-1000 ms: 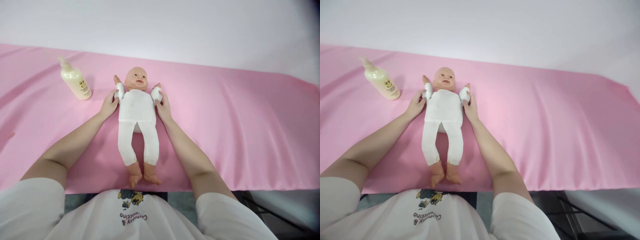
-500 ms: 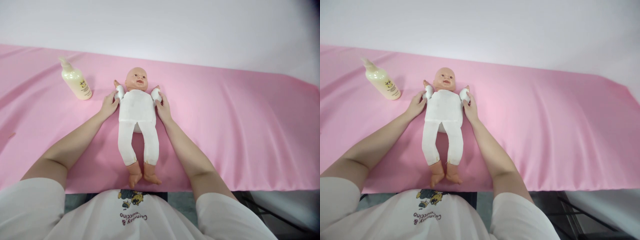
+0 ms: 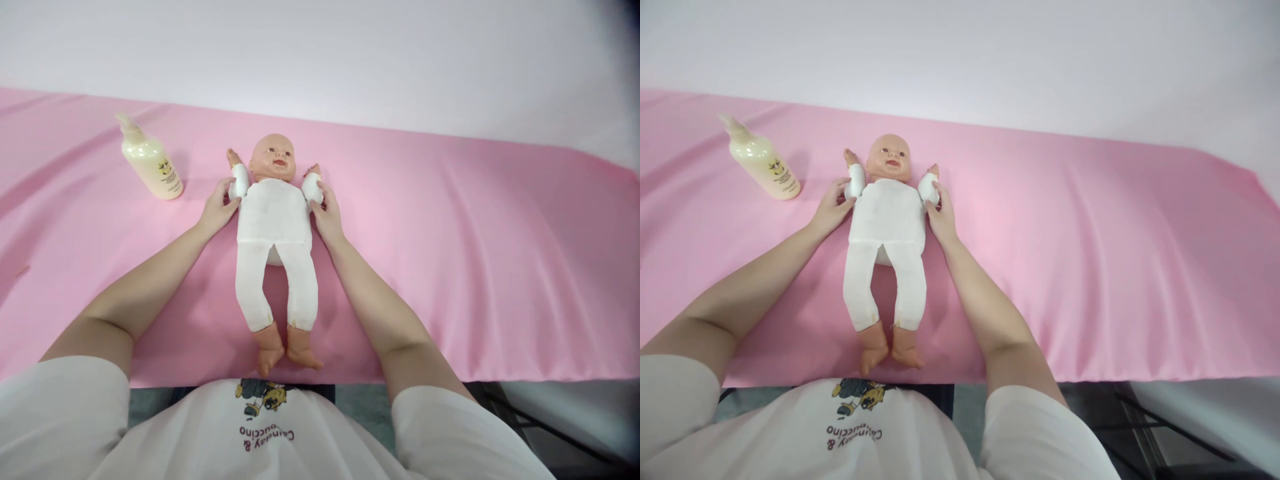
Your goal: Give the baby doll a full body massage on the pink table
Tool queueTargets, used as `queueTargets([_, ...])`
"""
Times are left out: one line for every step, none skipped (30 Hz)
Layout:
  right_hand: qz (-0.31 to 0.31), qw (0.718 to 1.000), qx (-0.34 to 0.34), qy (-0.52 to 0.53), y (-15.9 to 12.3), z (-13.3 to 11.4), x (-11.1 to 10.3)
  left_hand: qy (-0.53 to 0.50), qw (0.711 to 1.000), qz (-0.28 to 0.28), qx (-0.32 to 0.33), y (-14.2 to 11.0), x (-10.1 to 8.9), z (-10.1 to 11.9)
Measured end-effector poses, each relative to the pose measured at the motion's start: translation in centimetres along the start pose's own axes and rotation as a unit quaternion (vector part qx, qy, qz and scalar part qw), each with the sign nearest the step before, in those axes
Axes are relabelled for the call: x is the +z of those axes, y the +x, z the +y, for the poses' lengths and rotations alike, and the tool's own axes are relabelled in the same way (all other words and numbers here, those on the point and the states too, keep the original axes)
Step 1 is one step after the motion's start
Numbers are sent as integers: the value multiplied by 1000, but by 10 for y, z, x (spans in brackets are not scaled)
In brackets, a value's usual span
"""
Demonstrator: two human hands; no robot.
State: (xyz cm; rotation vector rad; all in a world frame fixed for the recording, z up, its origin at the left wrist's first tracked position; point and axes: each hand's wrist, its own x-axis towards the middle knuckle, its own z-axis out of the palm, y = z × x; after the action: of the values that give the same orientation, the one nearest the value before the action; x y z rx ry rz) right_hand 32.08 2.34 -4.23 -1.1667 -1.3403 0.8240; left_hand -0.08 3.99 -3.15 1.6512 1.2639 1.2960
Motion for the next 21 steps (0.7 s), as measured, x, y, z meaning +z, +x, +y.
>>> queueTargets([-1,1000,-4,3,0,0,0,-7,1000,-2,-3,0,1,2])
queueTargets([-3,1000,-8,7,1,0,1,-18,1000,-3,-4,0,1,3])
queueTargets([-6,1000,-11,12,1,1,1,-33,999,-3,-3,0,2,5])
queueTargets([-8,1000,-13,19,1,1,2,-49,999,-3,-2,0,2,6])
queueTargets([-8,999,-14,28,2,2,3,-64,998,-4,-2,0,2,7])
queueTargets([-7,999,-13,42,2,3,3,-78,997,-5,-1,1,2,8])
queueTargets([-4,998,-9,57,3,4,4,-91,996,-7,-1,1,2,9])
queueTargets([-2,997,-3,73,4,5,4,-105,994,-9,-1,2,2,10])
queueTargets([-1,996,4,86,6,6,4,-118,993,-12,-2,2,2,10])
queueTargets([-2,995,12,97,7,7,3,-129,992,-13,-4,2,2,11])
queueTargets([-3,994,17,105,8,9,3,-140,990,-12,-8,3,2,12])
queueTargets([-3,993,21,113,10,10,3,-149,989,-9,-14,3,2,12])
queueTargets([-1,992,24,122,10,11,2,-160,987,-6,-22,3,2,13])
queueTargets([3,990,28,135,11,12,2,-170,985,-2,-30,3,2,13])
queueTargets([9,988,33,151,11,12,2,-181,983,1,-37,3,3,14])
queueTargets([18,985,39,167,11,13,2,-190,981,1,-43,2,3,14])
queueTargets([26,982,45,182,11,13,3,-197,979,1,-48,2,4,15])
queueTargets([32,979,51,193,11,13,3,-200,978,3,-50,2,4,15])
queueTargets([34,977,56,200,10,12,3,-199,979,6,-51,1,5,15])
queueTargets([34,976,60,206,10,11,4,-197,979,8,-51,1,5,16])
queueTargets([30,976,60,208,10,9,4,-193,980,9,-53,1,5,15])
